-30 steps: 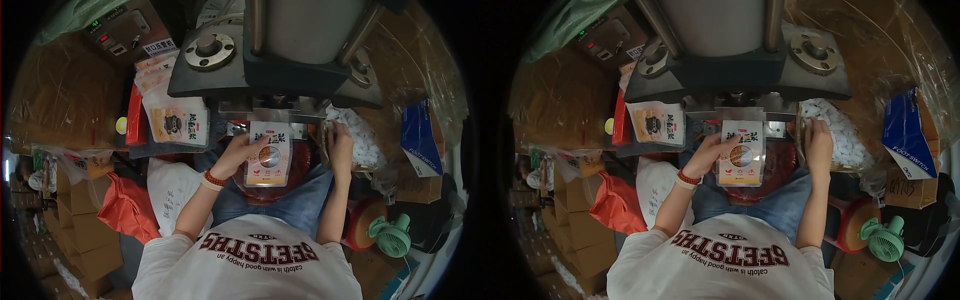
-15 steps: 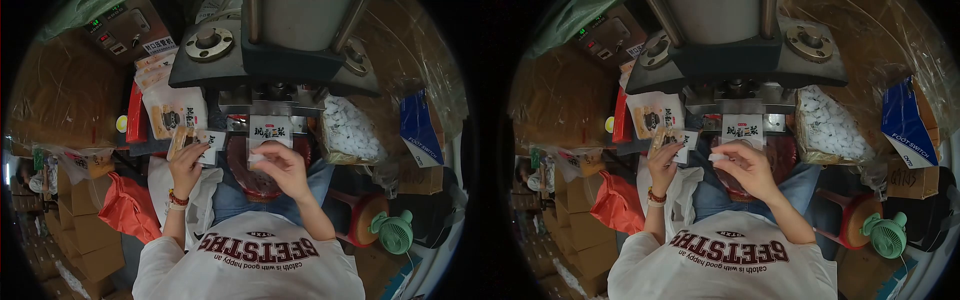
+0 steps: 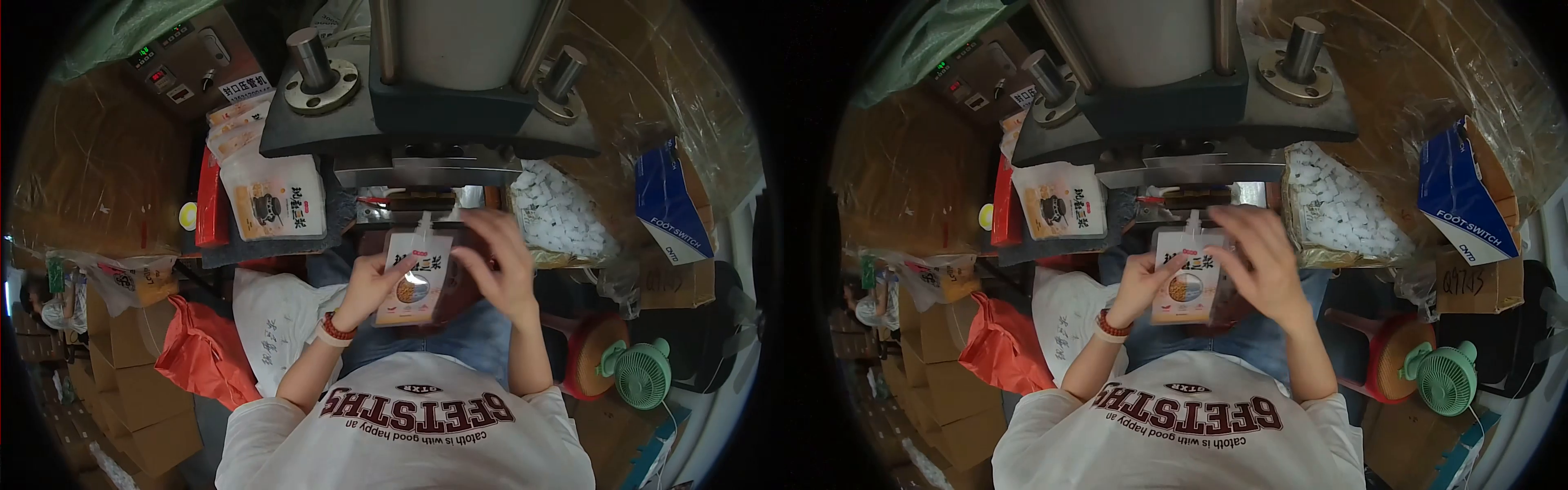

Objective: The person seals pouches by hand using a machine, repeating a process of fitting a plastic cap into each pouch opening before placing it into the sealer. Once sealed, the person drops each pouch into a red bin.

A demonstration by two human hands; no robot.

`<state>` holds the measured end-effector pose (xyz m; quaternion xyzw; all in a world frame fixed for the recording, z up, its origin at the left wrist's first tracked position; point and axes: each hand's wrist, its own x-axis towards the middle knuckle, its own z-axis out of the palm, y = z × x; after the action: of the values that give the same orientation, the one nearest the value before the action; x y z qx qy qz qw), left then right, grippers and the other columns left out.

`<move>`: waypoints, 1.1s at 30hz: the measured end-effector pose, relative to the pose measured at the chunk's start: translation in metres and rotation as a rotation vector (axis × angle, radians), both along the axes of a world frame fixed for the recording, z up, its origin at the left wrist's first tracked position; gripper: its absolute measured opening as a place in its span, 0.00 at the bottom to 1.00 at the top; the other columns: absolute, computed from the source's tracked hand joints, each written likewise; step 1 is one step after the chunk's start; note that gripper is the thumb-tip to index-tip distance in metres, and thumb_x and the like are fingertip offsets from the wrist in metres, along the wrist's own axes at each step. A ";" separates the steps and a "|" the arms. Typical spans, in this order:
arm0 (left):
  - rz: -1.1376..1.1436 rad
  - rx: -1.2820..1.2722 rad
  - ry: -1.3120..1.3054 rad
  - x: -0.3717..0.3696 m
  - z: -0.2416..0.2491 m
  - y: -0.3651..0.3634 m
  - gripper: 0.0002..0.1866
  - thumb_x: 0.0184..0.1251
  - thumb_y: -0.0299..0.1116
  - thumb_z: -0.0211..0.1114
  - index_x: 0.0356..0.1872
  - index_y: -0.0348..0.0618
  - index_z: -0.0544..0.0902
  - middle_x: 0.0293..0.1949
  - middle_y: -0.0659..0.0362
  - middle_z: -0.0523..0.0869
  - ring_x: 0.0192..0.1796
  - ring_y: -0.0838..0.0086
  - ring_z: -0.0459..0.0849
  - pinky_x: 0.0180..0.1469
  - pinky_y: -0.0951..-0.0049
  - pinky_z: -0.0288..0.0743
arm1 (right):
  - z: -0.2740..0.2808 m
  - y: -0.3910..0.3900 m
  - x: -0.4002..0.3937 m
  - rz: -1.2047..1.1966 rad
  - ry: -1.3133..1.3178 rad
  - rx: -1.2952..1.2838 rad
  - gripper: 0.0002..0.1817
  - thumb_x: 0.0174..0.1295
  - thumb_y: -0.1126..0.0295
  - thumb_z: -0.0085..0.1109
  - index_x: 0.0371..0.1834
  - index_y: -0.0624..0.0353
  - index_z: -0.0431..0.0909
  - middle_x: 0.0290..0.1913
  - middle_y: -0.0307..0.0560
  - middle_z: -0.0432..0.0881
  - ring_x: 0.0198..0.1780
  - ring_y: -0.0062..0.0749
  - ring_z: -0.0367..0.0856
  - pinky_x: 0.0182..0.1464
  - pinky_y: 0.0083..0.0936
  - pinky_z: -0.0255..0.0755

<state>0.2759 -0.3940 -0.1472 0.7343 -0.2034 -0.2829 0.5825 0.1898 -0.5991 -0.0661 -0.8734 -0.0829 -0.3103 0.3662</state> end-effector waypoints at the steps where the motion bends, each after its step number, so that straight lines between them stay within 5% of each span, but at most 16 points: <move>1: 0.091 -0.192 0.324 0.001 0.002 -0.014 0.14 0.67 0.37 0.67 0.39 0.32 0.84 0.31 0.59 0.88 0.32 0.86 0.82 0.36 0.81 0.78 | 0.000 -0.014 -0.007 -0.084 0.020 0.062 0.20 0.57 0.75 0.64 0.54 0.63 0.76 0.52 0.49 0.80 0.54 0.44 0.75 0.55 0.34 0.69; 4: 0.133 -0.374 0.487 0.017 0.014 -0.032 0.14 0.68 0.35 0.65 0.40 0.30 0.84 0.36 0.57 0.87 0.35 0.80 0.85 0.37 0.78 0.80 | 0.000 -0.050 -0.015 -0.313 0.052 0.119 0.17 0.59 0.76 0.61 0.52 0.63 0.77 0.49 0.52 0.80 0.52 0.47 0.76 0.54 0.34 0.70; 7: 0.139 -0.417 0.565 0.030 0.013 -0.040 0.14 0.68 0.34 0.64 0.42 0.30 0.82 0.40 0.54 0.87 0.38 0.77 0.86 0.40 0.76 0.81 | -0.029 -0.075 0.007 -0.690 0.132 -0.327 0.15 0.62 0.75 0.56 0.52 0.61 0.77 0.47 0.54 0.81 0.47 0.51 0.78 0.51 0.37 0.71; 10: 0.170 -0.456 0.611 0.036 0.011 -0.044 0.15 0.68 0.36 0.65 0.44 0.30 0.82 0.40 0.54 0.87 0.39 0.78 0.85 0.40 0.76 0.80 | -0.055 -0.082 0.016 -0.590 0.418 -0.303 0.13 0.62 0.76 0.54 0.50 0.62 0.78 0.44 0.56 0.80 0.47 0.53 0.77 0.50 0.40 0.70; 13: 0.054 -0.226 0.505 0.043 0.006 -0.030 0.20 0.65 0.41 0.68 0.49 0.34 0.80 0.46 0.53 0.85 0.45 0.73 0.83 0.45 0.75 0.76 | -0.057 -0.082 0.018 -0.528 0.363 -0.296 0.11 0.62 0.76 0.53 0.47 0.64 0.78 0.42 0.58 0.79 0.46 0.56 0.76 0.48 0.42 0.70; 14: 0.062 -0.229 0.501 0.046 0.007 -0.018 0.20 0.65 0.41 0.68 0.49 0.34 0.80 0.46 0.53 0.85 0.45 0.73 0.83 0.45 0.75 0.76 | -0.058 -0.086 0.017 -0.525 0.322 -0.382 0.12 0.64 0.75 0.53 0.50 0.64 0.78 0.37 0.54 0.80 0.43 0.46 0.79 0.46 0.36 0.71; 15: 0.228 -0.024 -0.057 0.049 0.011 -0.005 0.22 0.64 0.42 0.68 0.52 0.37 0.79 0.51 0.53 0.83 0.50 0.69 0.82 0.49 0.72 0.75 | -0.057 -0.086 0.018 -0.522 0.315 -0.384 0.12 0.64 0.75 0.53 0.50 0.64 0.78 0.37 0.54 0.80 0.43 0.46 0.79 0.46 0.36 0.71; 17: 0.442 0.539 -1.022 0.053 0.034 0.026 0.27 0.60 0.43 0.69 0.59 0.43 0.76 0.60 0.54 0.78 0.59 0.63 0.77 0.56 0.65 0.72 | -0.053 -0.080 0.013 -0.600 0.185 0.123 0.12 0.65 0.76 0.54 0.50 0.63 0.79 0.38 0.49 0.81 0.38 0.39 0.79 0.46 0.28 0.72; 18: 0.449 0.721 -1.221 0.055 0.039 0.044 0.28 0.59 0.43 0.69 0.60 0.44 0.75 0.62 0.54 0.76 0.61 0.63 0.76 0.57 0.64 0.71 | -0.046 -0.073 0.009 -0.601 0.186 0.125 0.12 0.65 0.76 0.54 0.50 0.63 0.79 0.38 0.49 0.81 0.38 0.39 0.79 0.46 0.28 0.72; 19: 0.481 0.906 -1.421 0.057 0.043 0.062 0.30 0.58 0.43 0.70 0.61 0.46 0.74 0.64 0.55 0.75 0.63 0.62 0.75 0.59 0.63 0.70 | -0.035 -0.061 0.005 -0.459 0.148 0.473 0.13 0.67 0.74 0.53 0.53 0.63 0.77 0.37 0.46 0.80 0.37 0.33 0.79 0.46 0.24 0.71; 20: 0.310 0.867 -1.373 0.060 0.027 0.082 0.28 0.56 0.38 0.70 0.59 0.46 0.75 0.62 0.57 0.77 0.62 0.62 0.76 0.60 0.61 0.69 | -0.030 -0.048 0.000 -0.306 0.105 0.817 0.13 0.69 0.72 0.52 0.55 0.63 0.76 0.37 0.43 0.80 0.36 0.26 0.78 0.47 0.21 0.70; 22: 0.141 0.820 -1.332 0.060 0.013 0.105 0.26 0.54 0.32 0.69 0.58 0.46 0.77 0.61 0.58 0.79 0.62 0.63 0.77 0.62 0.59 0.68 | -0.031 -0.025 -0.004 0.130 0.085 1.096 0.18 0.70 0.71 0.53 0.61 0.63 0.72 0.38 0.40 0.78 0.38 0.21 0.75 0.47 0.19 0.70; 25: 0.023 0.604 -1.211 0.047 0.008 0.116 0.24 0.48 0.21 0.64 0.51 0.46 0.82 0.53 0.60 0.84 0.57 0.63 0.81 0.58 0.60 0.72 | -0.025 0.018 -0.003 0.410 0.183 1.205 0.20 0.67 0.77 0.54 0.62 0.64 0.67 0.46 0.45 0.79 0.44 0.26 0.79 0.52 0.21 0.71; 27: 0.205 0.372 -0.968 0.034 0.016 0.099 0.23 0.42 0.16 0.58 0.44 0.44 0.85 0.45 0.59 0.87 0.52 0.62 0.84 0.52 0.64 0.77 | -0.032 0.041 0.004 0.466 0.202 1.139 0.15 0.66 0.79 0.56 0.55 0.65 0.72 0.48 0.47 0.80 0.49 0.26 0.79 0.53 0.22 0.73; 30: 0.217 0.249 -1.060 0.017 0.030 0.074 0.22 0.41 0.16 0.57 0.42 0.44 0.85 0.43 0.58 0.87 0.50 0.62 0.85 0.47 0.67 0.79 | -0.031 0.067 0.014 0.351 0.280 1.025 0.12 0.64 0.76 0.59 0.50 0.64 0.76 0.46 0.46 0.81 0.47 0.30 0.80 0.49 0.23 0.74; 33: 0.133 0.243 -1.129 0.004 0.049 0.058 0.23 0.39 0.16 0.60 0.43 0.42 0.84 0.45 0.59 0.87 0.50 0.63 0.85 0.47 0.68 0.80 | -0.038 0.065 0.024 0.173 0.078 0.196 0.18 0.55 0.78 0.61 0.51 0.58 0.77 0.42 0.49 0.77 0.42 0.44 0.77 0.45 0.32 0.74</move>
<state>0.2796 -0.3358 -0.0978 0.8443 -0.4021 0.1683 0.3117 0.2135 -0.5341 -0.1043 -0.8343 -0.1127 -0.2502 0.4781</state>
